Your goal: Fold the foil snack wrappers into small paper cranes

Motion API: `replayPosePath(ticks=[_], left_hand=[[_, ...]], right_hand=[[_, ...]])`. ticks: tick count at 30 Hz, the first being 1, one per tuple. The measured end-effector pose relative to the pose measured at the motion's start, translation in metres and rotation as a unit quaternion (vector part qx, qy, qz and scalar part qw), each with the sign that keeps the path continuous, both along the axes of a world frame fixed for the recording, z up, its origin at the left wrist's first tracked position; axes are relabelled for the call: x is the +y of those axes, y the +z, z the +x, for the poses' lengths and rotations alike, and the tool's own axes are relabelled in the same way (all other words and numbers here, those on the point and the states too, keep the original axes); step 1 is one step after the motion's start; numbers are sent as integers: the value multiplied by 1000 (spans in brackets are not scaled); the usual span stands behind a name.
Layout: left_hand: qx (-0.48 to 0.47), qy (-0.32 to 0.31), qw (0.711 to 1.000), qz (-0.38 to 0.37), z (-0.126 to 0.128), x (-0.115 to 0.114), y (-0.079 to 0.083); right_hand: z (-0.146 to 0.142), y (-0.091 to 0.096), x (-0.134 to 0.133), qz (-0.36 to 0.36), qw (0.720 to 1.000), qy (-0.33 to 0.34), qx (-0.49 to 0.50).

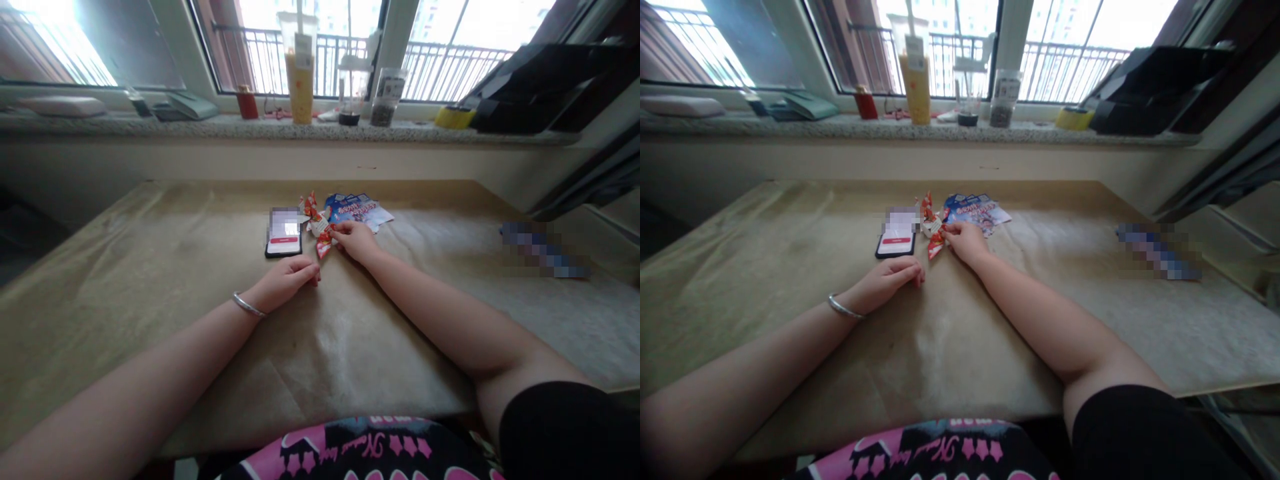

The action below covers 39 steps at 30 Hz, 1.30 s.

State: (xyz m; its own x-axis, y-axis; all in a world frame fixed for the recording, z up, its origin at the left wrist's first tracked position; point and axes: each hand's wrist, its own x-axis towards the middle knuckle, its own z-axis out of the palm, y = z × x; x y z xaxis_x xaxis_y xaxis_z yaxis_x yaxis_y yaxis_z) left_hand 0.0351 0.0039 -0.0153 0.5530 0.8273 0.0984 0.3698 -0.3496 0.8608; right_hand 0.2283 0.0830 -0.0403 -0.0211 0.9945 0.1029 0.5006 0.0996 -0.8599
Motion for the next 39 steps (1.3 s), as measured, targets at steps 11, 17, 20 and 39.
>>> replayPosePath(ticks=[11, 17, 20, 39], left_hand=[[-1, -11, 1000, 6, 1, 2, -1], [0, -19, 1000, 13, 0, 3, -3], [4, -21, 1000, 15, -1, 4, -3], [34, -28, 998, 39, -5, 3, -3]], right_hand=[[-11, 2, 26, 47, 988, -64, -132], [-17, 6, 33, 34, 988, -80, -125], [-19, 6, 36, 25, 990, -58, -124], [-12, -3, 18, 74, 989, -21, -126]])
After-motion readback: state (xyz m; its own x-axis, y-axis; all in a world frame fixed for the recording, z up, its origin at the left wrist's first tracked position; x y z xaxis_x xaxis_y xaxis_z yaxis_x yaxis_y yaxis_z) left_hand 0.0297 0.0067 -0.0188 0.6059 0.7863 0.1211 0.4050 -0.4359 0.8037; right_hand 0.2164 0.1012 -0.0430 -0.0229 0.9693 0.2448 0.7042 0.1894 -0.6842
